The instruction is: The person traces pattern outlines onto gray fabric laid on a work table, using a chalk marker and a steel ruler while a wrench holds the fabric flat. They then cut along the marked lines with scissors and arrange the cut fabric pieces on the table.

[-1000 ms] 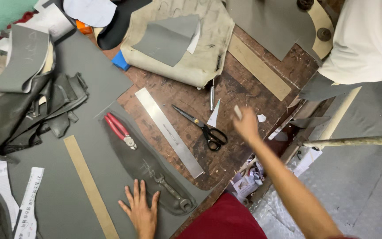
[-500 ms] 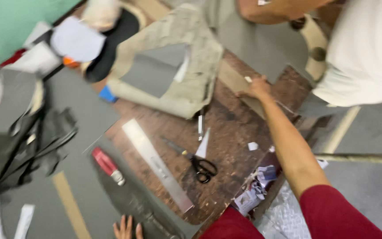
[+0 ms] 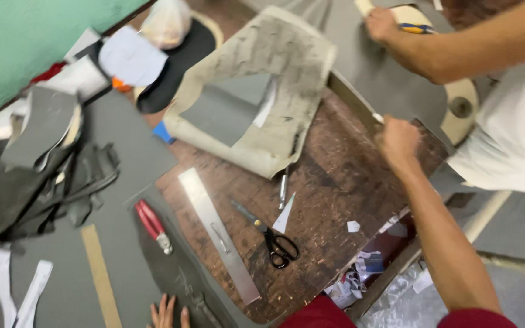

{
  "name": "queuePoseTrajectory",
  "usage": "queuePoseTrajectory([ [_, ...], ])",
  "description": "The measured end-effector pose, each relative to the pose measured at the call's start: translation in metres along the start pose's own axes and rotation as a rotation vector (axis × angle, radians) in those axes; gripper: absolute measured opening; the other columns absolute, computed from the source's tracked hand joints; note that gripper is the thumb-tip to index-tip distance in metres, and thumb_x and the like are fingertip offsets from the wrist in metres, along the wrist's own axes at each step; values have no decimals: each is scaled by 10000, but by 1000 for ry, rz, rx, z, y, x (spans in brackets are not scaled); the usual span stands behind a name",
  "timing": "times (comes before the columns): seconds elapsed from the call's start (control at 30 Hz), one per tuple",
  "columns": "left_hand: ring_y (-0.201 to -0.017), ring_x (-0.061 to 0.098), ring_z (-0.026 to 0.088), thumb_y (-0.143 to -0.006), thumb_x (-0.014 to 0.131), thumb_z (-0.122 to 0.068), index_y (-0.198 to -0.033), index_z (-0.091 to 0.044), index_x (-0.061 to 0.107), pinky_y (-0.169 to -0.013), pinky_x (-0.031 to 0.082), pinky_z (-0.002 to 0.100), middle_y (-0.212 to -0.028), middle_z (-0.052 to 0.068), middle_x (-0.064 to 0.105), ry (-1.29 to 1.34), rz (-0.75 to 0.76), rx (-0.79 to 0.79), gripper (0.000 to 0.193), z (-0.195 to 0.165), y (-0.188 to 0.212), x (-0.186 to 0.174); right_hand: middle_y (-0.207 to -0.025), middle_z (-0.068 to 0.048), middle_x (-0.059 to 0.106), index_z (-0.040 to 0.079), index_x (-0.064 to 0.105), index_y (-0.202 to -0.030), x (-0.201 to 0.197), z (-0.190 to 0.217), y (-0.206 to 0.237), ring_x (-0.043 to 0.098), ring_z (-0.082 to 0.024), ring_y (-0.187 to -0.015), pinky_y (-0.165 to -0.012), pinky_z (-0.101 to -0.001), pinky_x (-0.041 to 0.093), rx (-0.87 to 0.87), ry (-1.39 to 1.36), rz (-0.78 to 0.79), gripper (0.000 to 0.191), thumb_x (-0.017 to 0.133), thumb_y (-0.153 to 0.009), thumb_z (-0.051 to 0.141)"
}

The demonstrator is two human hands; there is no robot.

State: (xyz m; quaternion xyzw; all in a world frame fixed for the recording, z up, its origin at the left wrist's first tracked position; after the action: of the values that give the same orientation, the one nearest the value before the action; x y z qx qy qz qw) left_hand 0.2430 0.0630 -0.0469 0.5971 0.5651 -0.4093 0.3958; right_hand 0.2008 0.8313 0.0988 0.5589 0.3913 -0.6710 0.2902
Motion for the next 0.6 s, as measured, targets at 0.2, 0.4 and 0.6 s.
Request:
queuePoseTrajectory([
  [0.2,-1564,301,335,-864,694,-369,-1379,-194,630,-1226,106,690,-1580,12,493,211,-57,-43,547,-6,30,-17,-801,-162,685,104,724,-985,-30,-10,69,660,-370,-722,-694,-488,504,-13,-86,30,264,701,-1062,356],
  [0.4,-1546,289,353,-885,701,-343,-1380,-167,626,-1232,107,660,-1574,33,485,205,-18,-48,531,-13,28,-33,-764,-100,654,78,726,-980,-73,-29,172,586,-238,-666,-632,-375,444,143,-125,-66,230,661,-1107,259],
  [0.6,-1511,325,386,-928,667,-225,-1360,-126,638,-1223,158,653,-1562,86,491,170,-15,-3,444,-11,41,-45,-832,-97,664,-17,695,-1087,-92,-19,304,574,-141,-737,-712,-306,456,147,-459,-24,146,729,-1050,120],
])
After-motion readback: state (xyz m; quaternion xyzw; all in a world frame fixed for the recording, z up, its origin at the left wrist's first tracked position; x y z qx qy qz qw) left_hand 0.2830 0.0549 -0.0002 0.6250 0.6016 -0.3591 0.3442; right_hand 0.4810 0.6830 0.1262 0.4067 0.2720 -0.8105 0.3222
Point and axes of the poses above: each hand's wrist, its own y-axis away from the middle knuckle, its own x-axis out of the palm, z = x × y, the point moved 10 cm from there along -y, towards the middle knuckle
